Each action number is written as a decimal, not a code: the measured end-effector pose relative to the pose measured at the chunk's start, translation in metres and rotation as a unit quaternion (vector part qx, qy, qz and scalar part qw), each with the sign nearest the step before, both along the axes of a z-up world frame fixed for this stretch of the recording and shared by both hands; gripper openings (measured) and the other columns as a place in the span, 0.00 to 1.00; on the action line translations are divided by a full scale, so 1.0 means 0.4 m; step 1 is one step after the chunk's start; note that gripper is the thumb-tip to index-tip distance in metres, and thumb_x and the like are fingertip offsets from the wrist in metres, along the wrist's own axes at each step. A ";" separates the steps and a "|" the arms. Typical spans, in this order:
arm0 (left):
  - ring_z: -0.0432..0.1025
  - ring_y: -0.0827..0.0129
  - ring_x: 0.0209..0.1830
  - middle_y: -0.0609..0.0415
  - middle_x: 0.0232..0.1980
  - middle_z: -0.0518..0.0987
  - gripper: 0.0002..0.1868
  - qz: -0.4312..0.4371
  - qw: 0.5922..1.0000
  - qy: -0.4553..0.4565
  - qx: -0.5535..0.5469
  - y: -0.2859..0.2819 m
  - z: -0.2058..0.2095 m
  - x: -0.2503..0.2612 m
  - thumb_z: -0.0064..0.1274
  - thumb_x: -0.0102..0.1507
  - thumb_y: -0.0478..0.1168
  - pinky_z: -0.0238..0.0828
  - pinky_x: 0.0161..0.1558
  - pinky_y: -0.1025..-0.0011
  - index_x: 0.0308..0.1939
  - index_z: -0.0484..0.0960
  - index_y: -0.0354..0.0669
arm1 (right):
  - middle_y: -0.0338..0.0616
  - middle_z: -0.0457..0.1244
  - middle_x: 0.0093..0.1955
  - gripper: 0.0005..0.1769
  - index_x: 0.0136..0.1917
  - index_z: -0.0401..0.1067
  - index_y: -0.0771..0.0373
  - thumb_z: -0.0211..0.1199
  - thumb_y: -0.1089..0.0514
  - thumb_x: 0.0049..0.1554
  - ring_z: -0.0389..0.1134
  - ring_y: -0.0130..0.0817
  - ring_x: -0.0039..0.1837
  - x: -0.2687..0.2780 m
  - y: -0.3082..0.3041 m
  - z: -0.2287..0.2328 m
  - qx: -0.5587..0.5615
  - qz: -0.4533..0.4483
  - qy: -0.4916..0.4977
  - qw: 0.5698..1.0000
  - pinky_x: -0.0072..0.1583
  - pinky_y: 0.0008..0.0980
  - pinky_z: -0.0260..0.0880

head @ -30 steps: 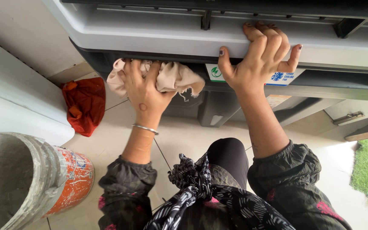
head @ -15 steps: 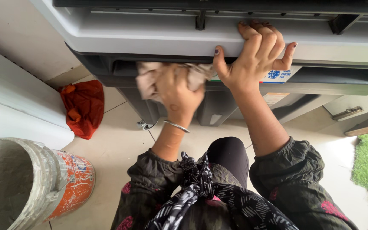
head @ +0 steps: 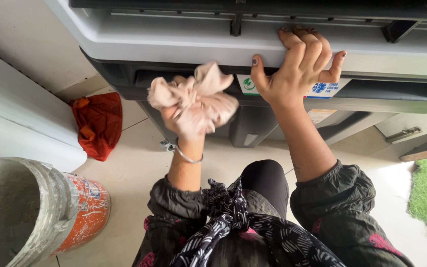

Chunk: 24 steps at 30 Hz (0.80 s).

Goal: The person wipes the exterior louvers and plastic casing of an air cooler with a cloth.

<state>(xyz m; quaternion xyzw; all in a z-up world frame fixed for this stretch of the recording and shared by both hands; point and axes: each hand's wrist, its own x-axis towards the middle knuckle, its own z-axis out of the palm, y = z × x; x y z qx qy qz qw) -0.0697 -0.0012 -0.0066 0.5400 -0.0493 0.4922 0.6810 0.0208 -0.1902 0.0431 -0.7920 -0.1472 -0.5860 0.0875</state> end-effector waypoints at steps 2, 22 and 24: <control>0.74 0.61 0.52 0.50 0.51 0.76 0.16 -0.058 0.996 -0.020 -0.070 0.009 0.004 0.017 0.64 0.58 0.42 0.74 0.55 0.63 0.45 0.78 0.39 | 0.40 0.61 0.58 0.28 0.58 0.73 0.56 0.50 0.32 0.63 0.58 0.42 0.70 0.001 0.000 -0.002 0.006 0.005 -0.007 1.000 0.75 0.57 0.24; 0.50 0.27 0.77 0.25 0.70 0.60 0.34 0.311 0.799 0.299 0.418 0.003 0.059 -0.026 0.59 0.61 0.46 0.50 0.75 0.37 0.60 0.71 0.17 | 0.39 0.61 0.63 0.27 0.60 0.74 0.56 0.58 0.35 0.61 0.56 0.43 0.71 -0.013 -0.003 0.006 -0.009 0.013 0.013 1.000 0.76 0.57 0.21; 0.47 0.25 0.75 0.23 0.70 0.59 0.38 0.318 0.789 0.296 0.435 -0.011 0.073 -0.026 0.57 0.62 0.53 0.49 0.72 0.34 0.59 0.72 0.16 | 0.39 0.61 0.62 0.27 0.61 0.74 0.56 0.58 0.35 0.61 0.56 0.42 0.71 -0.011 -0.004 0.006 -0.011 0.005 0.009 1.000 0.75 0.56 0.21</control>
